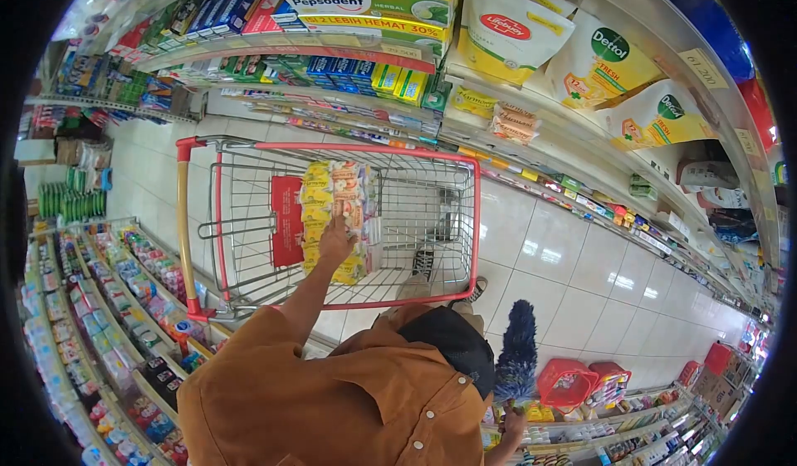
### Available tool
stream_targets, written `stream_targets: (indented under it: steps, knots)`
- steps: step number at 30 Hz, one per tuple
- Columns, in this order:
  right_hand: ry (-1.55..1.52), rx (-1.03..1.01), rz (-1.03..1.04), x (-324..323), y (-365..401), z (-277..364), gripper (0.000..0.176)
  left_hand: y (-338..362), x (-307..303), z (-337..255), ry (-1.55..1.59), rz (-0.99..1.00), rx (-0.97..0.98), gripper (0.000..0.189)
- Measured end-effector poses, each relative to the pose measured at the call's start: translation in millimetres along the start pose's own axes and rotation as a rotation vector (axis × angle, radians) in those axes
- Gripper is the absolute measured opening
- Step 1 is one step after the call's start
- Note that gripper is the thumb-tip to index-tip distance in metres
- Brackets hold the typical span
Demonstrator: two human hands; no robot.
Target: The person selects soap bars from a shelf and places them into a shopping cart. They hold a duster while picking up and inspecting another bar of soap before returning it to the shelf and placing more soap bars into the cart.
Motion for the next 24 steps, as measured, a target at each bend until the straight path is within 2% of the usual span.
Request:
stream_targets:
  steps: [2, 3, 8, 13, 16, 19, 22, 24]
  knots:
    - [0.067, 0.033, -0.011, 10, 11, 5, 0.028, -1, 2, -1, 0.014, -0.017, -0.012, 0.058]
    - [0.097, -0.032, -0.013, 13, 17, 5, 0.029, -1, 2, -1, 0.021, -0.021, -0.018, 0.057]
    - [0.049, -0.04, -0.015, 23, 40, 19, 0.029, 2, 7, 0, -0.06, -0.018, -0.02, 0.054]
    - [-0.044, 0.132, -0.016, 27, 17, -4, 0.026, -8, 17, 13, 0.009, 0.082, -0.008, 0.043]
    - [-0.038, 0.152, -0.021, 27, 23, 2, 0.026, -9, 13, 23, 0.014, 0.18, 0.097, 0.042]
    - [-0.049, 0.146, -0.013, 26, 23, 3, 0.027, -4, 2, 37, 0.0, 0.361, 0.458, 0.047]
    - [-0.052, 0.139, -0.001, 26, 11, -11, 0.029, 10, -25, 30, -0.08, 0.302, 0.528, 0.054]
    - [-0.094, 0.115, 0.022, 26, -8, -33, 0.032, 6, -21, 28, -0.148, 0.385, 0.461, 0.054]
Point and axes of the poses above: each hand's wrist, its own y-axis away from the middle knuckle, its own x-axis out of the palm, z = x × y, the point moved 2 cm from there along -y, towards the middle knuckle, and after that the axes turned 6 degrees about -x, right-handed, at the moved point
